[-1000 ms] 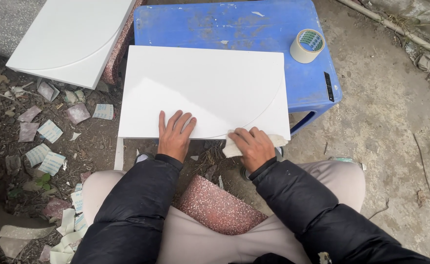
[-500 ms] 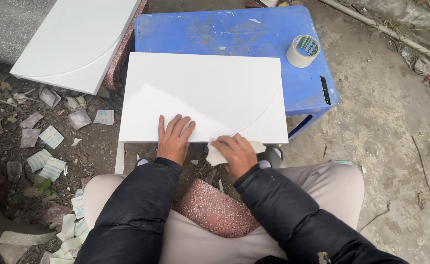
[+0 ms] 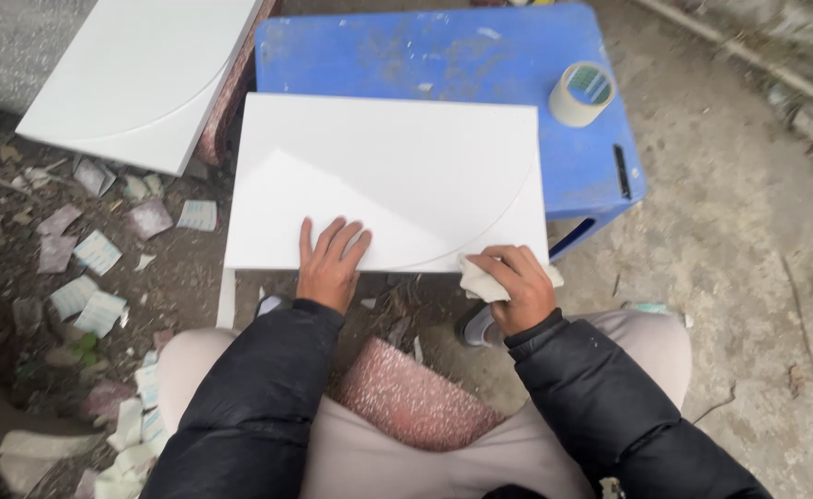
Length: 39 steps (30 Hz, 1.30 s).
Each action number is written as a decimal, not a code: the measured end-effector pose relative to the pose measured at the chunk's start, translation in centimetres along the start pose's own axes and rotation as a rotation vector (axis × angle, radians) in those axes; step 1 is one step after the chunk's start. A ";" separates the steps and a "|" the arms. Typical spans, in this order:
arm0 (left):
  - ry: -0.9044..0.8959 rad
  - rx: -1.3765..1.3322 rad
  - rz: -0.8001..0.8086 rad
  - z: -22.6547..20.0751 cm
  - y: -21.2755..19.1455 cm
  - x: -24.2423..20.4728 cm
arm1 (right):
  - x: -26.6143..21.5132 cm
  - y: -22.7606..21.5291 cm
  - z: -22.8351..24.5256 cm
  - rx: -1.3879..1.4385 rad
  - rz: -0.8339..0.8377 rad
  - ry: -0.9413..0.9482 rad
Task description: Wiping the surface of a white board with a cloth to clean it in a workshop environment.
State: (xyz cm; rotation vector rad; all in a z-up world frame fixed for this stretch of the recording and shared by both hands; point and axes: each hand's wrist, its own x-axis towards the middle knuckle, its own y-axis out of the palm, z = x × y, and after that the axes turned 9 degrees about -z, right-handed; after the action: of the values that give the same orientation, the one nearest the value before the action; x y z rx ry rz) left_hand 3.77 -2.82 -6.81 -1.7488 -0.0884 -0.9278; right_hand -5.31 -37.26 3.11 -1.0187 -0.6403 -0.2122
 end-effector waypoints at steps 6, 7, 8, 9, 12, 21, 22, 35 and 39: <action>0.011 -0.005 0.005 0.0 -1.3 0.1 | -1.2 4.2 1.2 0.207 -0.044 -0.084; 0.005 -0.011 0.006 -0.1 -1.5 0.1 | -0.9 4.8 2.4 0.201 -0.056 -0.129; -0.001 -0.018 0.007 -0.2 -1.6 0.2 | -0.6 5.4 3.6 0.196 -0.067 -0.173; -0.002 -0.019 0.008 -0.2 -1.5 0.1 | -0.4 6.2 4.0 0.195 -0.066 -0.172; 0.001 -0.015 0.021 0.1 -1.3 0.0 | 0.5 8.1 5.0 0.166 -0.061 -0.233; -0.009 -0.022 0.010 -0.2 -1.5 0.1 | 0.6 9.5 5.5 0.108 -0.085 -0.260; -0.014 -0.025 0.007 -0.3 -1.6 0.1 | 0.8 9.0 6.1 0.118 -0.083 -0.277; -0.029 -0.019 0.026 -0.3 -1.6 0.3 | 0.9 9.1 7.2 0.043 -0.070 -0.157; -0.025 -0.019 0.044 0.2 -0.4 -0.5 | -0.1 10.0 6.6 0.029 -0.085 -0.121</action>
State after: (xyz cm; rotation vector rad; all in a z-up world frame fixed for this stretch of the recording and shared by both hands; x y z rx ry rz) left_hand 3.35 -2.32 -6.82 -1.7736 -0.0571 -0.8772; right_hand -3.47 -26.50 -1.83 -0.9829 -0.7957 -0.2159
